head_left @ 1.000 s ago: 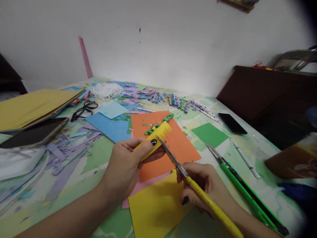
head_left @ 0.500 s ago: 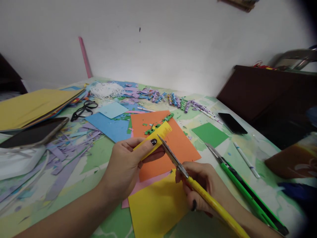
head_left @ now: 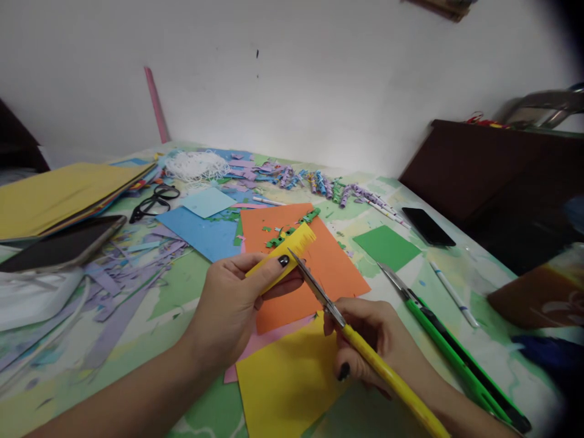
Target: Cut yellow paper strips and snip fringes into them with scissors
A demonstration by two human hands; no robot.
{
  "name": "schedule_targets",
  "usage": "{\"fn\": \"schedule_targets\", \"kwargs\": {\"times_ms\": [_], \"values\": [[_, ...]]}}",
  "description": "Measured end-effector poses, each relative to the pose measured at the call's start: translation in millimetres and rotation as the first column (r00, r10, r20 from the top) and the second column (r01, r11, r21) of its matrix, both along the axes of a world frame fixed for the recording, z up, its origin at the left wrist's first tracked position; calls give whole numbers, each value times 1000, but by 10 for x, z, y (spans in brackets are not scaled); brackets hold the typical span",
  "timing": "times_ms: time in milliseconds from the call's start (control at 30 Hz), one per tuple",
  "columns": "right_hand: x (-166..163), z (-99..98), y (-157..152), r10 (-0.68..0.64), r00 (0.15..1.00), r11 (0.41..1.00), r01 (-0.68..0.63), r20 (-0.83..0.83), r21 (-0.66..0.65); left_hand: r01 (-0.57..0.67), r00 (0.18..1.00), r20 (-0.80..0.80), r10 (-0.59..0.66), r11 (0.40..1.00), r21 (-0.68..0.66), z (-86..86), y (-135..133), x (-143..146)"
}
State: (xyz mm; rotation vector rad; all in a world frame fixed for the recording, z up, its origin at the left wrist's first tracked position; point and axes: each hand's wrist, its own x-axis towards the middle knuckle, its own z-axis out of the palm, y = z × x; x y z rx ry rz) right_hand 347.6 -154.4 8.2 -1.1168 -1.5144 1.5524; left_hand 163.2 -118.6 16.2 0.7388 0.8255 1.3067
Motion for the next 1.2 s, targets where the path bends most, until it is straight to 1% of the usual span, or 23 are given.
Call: {"fn": "schedule_targets", "kwargs": {"times_ms": [233, 433, 633, 933, 1067, 1200], "values": [[-6, 6, -17, -43, 999, 999, 43, -2, -30, 0, 1000, 7, 0, 1000, 7, -2, 3, -4], [-9, 4, -8, -40, 999, 999, 39, -31, -26, -1, 1000, 0, 1, 1000, 15, 4, 2, -3], [-8, -8, -6, -58, 998, 998, 58, 2, -30, 0, 1000, 23, -1, 1000, 21, 5, 13, -5], [-8, -9, -4, -36, 998, 999, 35, -57, -22, 61, 993, 95, -67, 996, 58, 8, -8, -19], [-8, 5, -2, -45, 998, 999, 44, -45, -14, 37, 992, 116, -41, 999, 35, 15, -5, -15], [0, 24, -12, -27, 997, 999, 24, -77, -40, 25, 993, 112, -27, 999, 20, 20, 5, -1]]}}
